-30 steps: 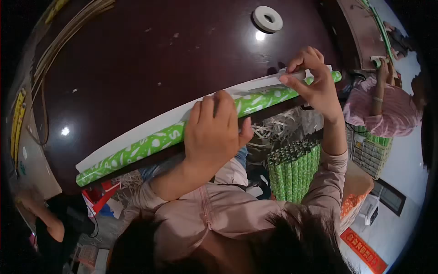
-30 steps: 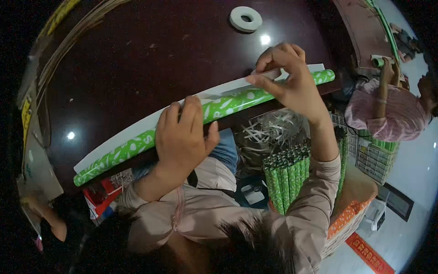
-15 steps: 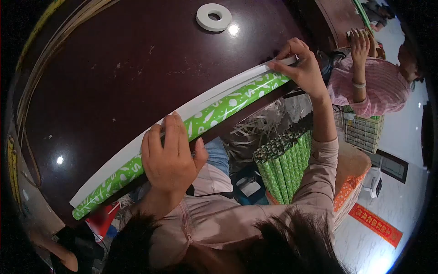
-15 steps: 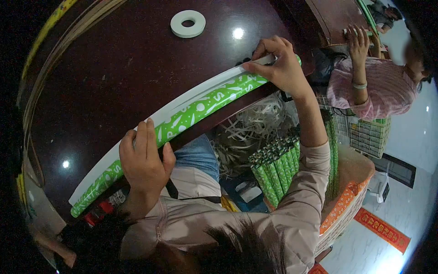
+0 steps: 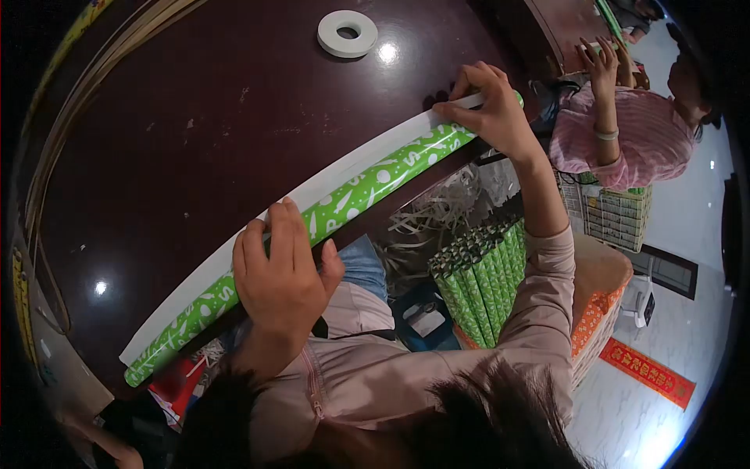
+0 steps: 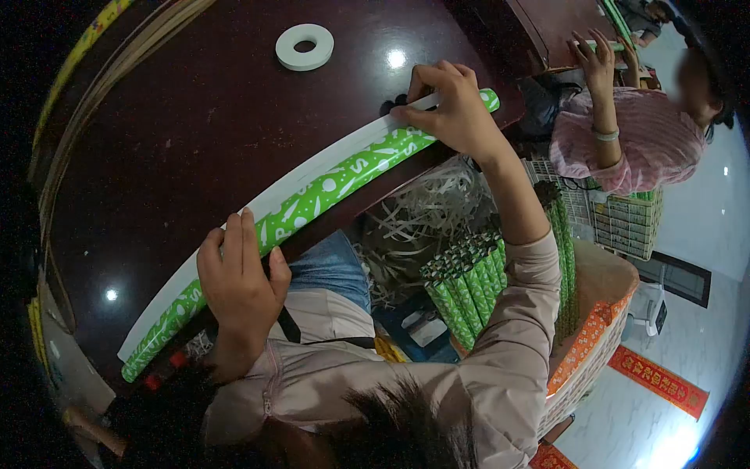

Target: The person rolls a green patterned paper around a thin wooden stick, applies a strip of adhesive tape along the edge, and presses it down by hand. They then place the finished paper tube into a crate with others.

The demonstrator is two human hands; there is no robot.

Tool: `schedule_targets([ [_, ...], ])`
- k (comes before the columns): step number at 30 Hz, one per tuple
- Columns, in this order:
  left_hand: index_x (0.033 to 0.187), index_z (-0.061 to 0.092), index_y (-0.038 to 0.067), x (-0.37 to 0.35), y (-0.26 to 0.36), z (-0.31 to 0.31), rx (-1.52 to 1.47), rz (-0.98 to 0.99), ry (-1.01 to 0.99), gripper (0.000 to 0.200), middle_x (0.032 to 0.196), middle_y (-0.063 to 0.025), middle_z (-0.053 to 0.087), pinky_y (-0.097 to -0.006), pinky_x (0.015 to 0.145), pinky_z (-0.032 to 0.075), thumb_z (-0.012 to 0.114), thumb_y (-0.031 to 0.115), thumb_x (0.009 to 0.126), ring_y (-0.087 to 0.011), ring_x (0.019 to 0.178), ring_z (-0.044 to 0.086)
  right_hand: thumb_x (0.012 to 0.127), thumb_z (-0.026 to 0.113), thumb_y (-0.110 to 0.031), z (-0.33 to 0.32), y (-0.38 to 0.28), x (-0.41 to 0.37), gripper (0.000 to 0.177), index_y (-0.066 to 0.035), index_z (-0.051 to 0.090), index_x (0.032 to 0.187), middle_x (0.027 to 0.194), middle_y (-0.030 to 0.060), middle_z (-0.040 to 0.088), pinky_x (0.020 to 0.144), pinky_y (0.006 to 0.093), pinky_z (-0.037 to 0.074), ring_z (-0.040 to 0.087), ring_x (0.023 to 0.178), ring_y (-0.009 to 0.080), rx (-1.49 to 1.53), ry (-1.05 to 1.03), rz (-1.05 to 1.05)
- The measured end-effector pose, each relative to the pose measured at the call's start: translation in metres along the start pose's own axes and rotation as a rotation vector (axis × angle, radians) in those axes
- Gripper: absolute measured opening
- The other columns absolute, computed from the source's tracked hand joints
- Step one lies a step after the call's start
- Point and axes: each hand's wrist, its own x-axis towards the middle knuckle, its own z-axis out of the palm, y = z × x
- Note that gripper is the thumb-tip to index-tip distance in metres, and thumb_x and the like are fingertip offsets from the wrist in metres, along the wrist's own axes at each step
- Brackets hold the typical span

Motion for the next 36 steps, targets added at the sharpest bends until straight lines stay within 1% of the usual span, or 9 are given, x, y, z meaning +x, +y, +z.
schedule_targets([
  [1,0.115,0.061,-0.01,-0.001,0.0,0.001,-0.001,-0.002,0.001,0.051,0.112,-0.0167,0.057,-0.0422,0.082,0.048,0.048,0.031,0.088,-0.032,0.091,0.055,0.07,0.082,-0.022,-0.001,0.0,0.0,0.028,-0.009,0.057,0.072,0.07,0.0015,0.049,0.082,0.0302,0.036,0.049,0.074,0.0177,-0.002,0.001,-0.003],
  [3,0.115,0.061,-0.01,-0.001,-0.001,0.002,-0.006,0.003,0.007,0.051,0.112,-0.0167,0.057,-0.0422,0.082,0.048,0.048,0.032,0.088,-0.0322,0.092,0.055,0.073,0.079,-0.021,-0.003,-0.002,0.001,0.026,-0.006,0.059,0.077,0.077,0.0032,0.058,0.098,0.038,0.03,0.054,0.083,0.0217,0.015,-0.107,0.091],
  [10,0.114,0.062,-0.008,-0.024,-0.03,-0.007,-0.031,0.032,0.024,0.048,0.113,-0.0185,0.058,-0.0425,0.082,0.049,0.053,0.029,0.085,-0.0335,0.093,0.056,0.071,0.079,-0.02,0.013,-0.031,-0.003,0.026,-0.005,0.057,0.074,0.073,0.0059,0.057,0.097,0.0391,0.032,0.055,0.08,0.0243,0.052,-0.078,0.088],
  [18,0.113,0.062,-0.009,-0.061,-0.08,-0.039,-0.102,-0.026,-0.051,0.05,0.107,-0.0223,0.062,-0.0473,0.083,0.049,0.056,0.026,0.077,-0.0377,0.092,0.058,0.071,0.078,-0.015,0.046,-0.097,-0.007,0.023,-0.007,0.057,0.074,0.071,0.0038,0.057,0.097,0.0433,0.037,0.057,0.079,0.0246,0.093,-0.034,0.024],
  [25,0.106,0.064,-0.01,-0.037,-0.057,-0.027,-0.114,0.074,-0.009,0.051,0.11,-0.0199,0.06,-0.0471,0.082,0.05,0.059,0.03,0.076,-0.0363,0.091,0.058,0.071,0.078,-0.015,0.048,-0.093,-0.009,0.023,-0.008,0.057,0.073,0.069,0.0016,0.055,0.098,0.043,0.036,0.056,0.077,0.0219,0.093,-0.023,0.038],
  [26,0.118,0.06,-0.01,-0.034,-0.053,-0.024,-0.146,0.083,-0.054,0.055,0.114,-0.0221,0.058,-0.0466,0.085,0.049,0.06,0.027,0.077,-0.0374,0.098,0.055,0.071,0.078,-0.015,0.048,-0.093,-0.009,0.023,-0.008,0.057,0.073,0.069,0.0015,0.055,0.098,0.043,0.036,0.056,0.077,0.0219,0.086,-0.01,0.036],
  [29,0.117,0.06,-0.01,-0.015,-0.033,-0.018,-0.209,0.094,-0.07,0.056,0.115,-0.0219,0.058,-0.0461,0.085,0.05,0.061,0.028,0.076,-0.0368,0.098,0.055,0.07,0.078,-0.014,0.049,-0.093,-0.009,0.023,-0.007,0.057,0.073,0.069,0.0015,0.056,0.099,0.043,0.036,0.056,0.076,0.0222,0.078,0.012,0.031],
  [33,0.103,0.061,-0.012,0.018,-0.004,-0.005,-0.339,0.126,-0.038,0.052,0.103,-0.02,0.058,-0.0419,0.078,0.05,0.063,0.032,0.076,-0.0318,0.088,0.055,0.069,0.078,-0.014,0.05,-0.093,-0.01,0.023,-0.007,0.057,0.073,0.07,0.0026,0.058,0.099,0.0428,0.036,0.056,0.076,0.0234,0.073,0.017,0.034],
  [36,0.096,0.061,-0.014,0.036,0.025,0.015,-0.415,0.098,0.095,0.05,0.099,-0.0199,0.056,-0.0389,0.076,0.05,0.063,0.032,0.077,-0.0301,0.084,0.054,0.069,0.078,-0.014,0.05,-0.095,-0.009,0.023,-0.007,0.057,0.073,0.07,0.0033,0.057,0.098,0.0424,0.036,0.055,0.076,0.024,0.09,0.019,0.041],
])
